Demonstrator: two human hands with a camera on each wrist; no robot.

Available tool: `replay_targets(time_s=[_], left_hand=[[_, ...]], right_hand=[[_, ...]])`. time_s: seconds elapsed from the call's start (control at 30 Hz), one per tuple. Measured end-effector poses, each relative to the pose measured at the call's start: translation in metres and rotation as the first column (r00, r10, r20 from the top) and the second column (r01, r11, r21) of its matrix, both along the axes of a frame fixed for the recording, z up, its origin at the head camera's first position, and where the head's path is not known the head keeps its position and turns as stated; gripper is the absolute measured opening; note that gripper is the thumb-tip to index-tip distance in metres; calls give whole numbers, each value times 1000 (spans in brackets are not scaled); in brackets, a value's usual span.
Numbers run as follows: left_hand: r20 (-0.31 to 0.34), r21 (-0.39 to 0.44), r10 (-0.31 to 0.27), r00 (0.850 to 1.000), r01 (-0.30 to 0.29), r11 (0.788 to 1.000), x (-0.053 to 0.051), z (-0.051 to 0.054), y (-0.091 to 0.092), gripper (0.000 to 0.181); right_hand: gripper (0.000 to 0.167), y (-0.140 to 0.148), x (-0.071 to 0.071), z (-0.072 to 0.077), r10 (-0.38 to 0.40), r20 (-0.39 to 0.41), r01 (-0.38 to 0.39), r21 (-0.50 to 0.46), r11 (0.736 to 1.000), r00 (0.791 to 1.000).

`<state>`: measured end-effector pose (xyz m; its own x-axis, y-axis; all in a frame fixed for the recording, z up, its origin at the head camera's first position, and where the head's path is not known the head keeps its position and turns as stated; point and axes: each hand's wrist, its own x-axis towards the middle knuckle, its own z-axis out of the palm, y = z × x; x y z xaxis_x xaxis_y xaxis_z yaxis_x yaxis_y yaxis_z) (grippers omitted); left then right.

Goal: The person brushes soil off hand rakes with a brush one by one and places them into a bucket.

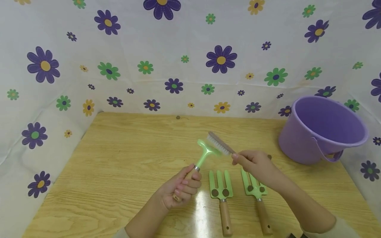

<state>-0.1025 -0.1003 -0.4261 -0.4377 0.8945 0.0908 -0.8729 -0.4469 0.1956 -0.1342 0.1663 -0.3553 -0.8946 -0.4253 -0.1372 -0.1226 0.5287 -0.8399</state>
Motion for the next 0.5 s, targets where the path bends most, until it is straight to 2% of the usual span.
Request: replay_targets(time_s=[0.1,0.13,0.2,0.27,0.33,0.43,0.47,0.5], left_hand=[[-4,-13,14,1000,-14,1000,0,-1,1,42],[-10,-21,17,1000,-18,1000,0,-1,1,42],[-25,-36,20,999,-21,999,-1,0,2,44],[-36,-52,21,999,-23,998,-1,1,2,45],[-49,-66,19,999,-22,998,-1,1,2,45],[-66,-79,13,998,-18,997,-1,2,3,45],[-73,-81,11,997,-17,997,-1,2,3,44],[-77,-81,9,997,-15,997,-1,2,3,44]], right_hand=[[35,-8,12,4,29,-150,-12,108,994,988],[34,-10,16,5,43,-212,-11,148,989,976],[29,-15,21,5,84,-358,-3,221,975,930],[28,-18,25,3,128,-506,21,278,960,853],[33,-21,27,0,173,-639,40,304,952,749],[43,-24,28,-5,210,-764,60,308,949,611],[46,-25,28,-7,219,-791,65,309,949,571],[49,-26,28,-8,226,-810,69,310,948,541]])
